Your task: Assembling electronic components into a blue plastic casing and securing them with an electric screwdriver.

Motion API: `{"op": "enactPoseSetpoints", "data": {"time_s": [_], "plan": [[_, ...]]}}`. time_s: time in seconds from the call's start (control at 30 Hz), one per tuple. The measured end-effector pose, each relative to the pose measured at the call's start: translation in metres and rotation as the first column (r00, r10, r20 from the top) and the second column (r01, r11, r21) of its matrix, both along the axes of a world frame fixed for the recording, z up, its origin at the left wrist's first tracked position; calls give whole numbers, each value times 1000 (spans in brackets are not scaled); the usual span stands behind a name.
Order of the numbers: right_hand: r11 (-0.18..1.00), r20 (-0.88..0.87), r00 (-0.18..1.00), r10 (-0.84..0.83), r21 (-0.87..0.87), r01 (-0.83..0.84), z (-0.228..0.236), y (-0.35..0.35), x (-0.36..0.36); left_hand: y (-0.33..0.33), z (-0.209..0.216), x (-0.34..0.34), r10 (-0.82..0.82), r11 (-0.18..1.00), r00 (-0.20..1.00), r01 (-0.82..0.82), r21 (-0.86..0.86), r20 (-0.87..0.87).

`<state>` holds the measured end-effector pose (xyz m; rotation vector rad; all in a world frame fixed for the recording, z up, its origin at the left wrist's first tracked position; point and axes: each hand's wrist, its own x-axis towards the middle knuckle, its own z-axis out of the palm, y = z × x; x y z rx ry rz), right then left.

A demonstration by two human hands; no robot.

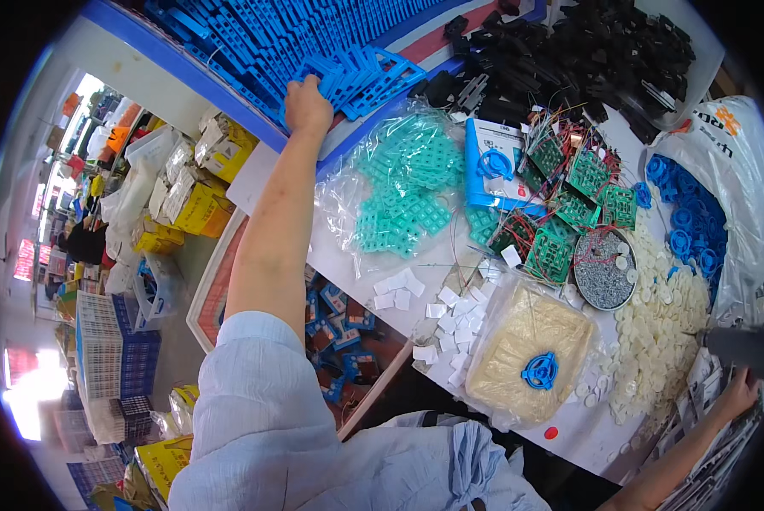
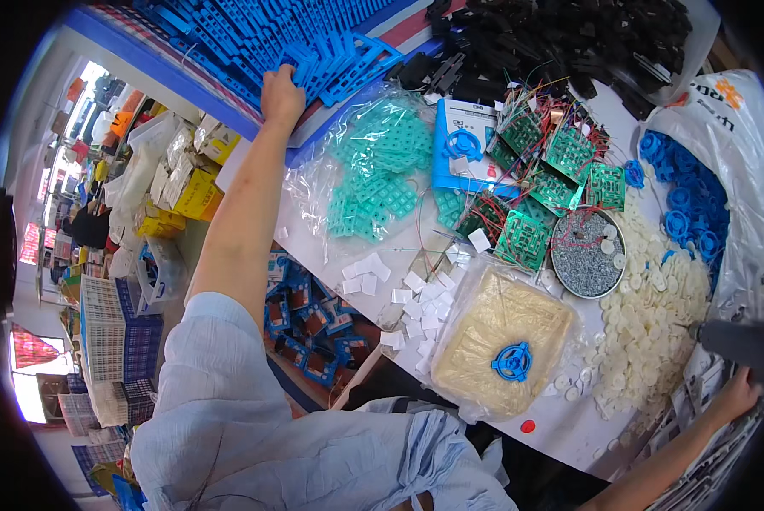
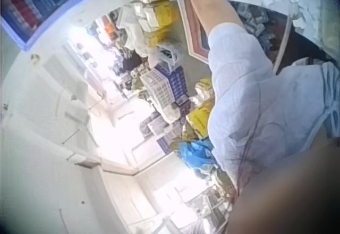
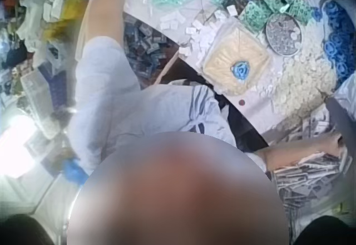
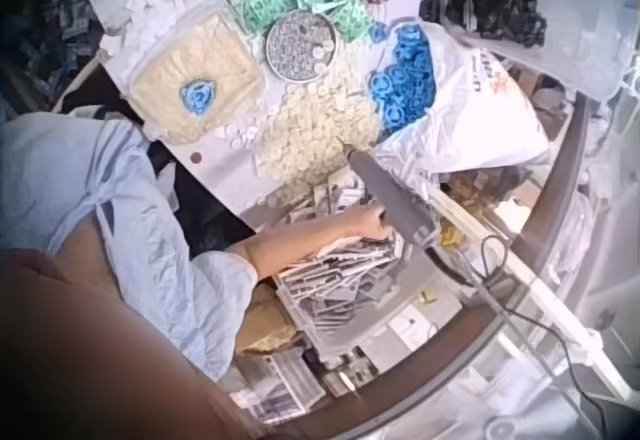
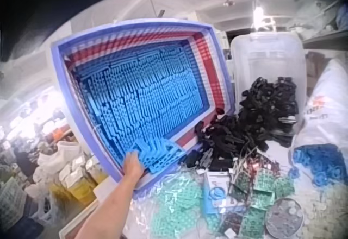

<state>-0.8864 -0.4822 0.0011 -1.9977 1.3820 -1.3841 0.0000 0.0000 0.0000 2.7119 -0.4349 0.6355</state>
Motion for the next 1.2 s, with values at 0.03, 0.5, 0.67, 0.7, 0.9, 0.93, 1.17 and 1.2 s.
{"op": "enactPoseSetpoints", "data": {"time_s": [0.03, 0.5, 0.67, 0.7, 0.9, 0.93, 1.17, 1.2], "plan": [[999, 1, 1000, -20, -32, 20, 5, 14, 12, 1, 3, -7, -33, 999, 999, 33, -20, 12], [959, 374, 885, 276, -50, -278, 50, 302, 200, -11, 72, -256, -859, 512, 479, 818, 263, 179], [661, 826, 492, 274, 210, -720, 73, 378, 282, -13, 76, -348, -918, 370, 322, 906, 206, 231], [582, 866, 438, 240, 233, -779, 71, 384, 296, -19, 76, -363, -925, 349, 309, 921, 172, 223], [-26, 957, 43, 287, 53, -998, -6, 357, 306, -21, 81, -401, -979, 181, 181, 984, -10, 97], [-41, 970, 47, 237, 58, -997, -8, 356, 306, -17, 77, -393, -994, 109, 109, 994, -12, 16], [-89, 961, -184, -205, -205, -975, -26, 341, 300, 25, 76, -344, -976, 147, 189, 940, -309, 111], [-71, 952, -197, -233, -219, -973, -27, 341, 302, 39, 75, -335, -905, 328, 388, 898, -295, 175]]}}
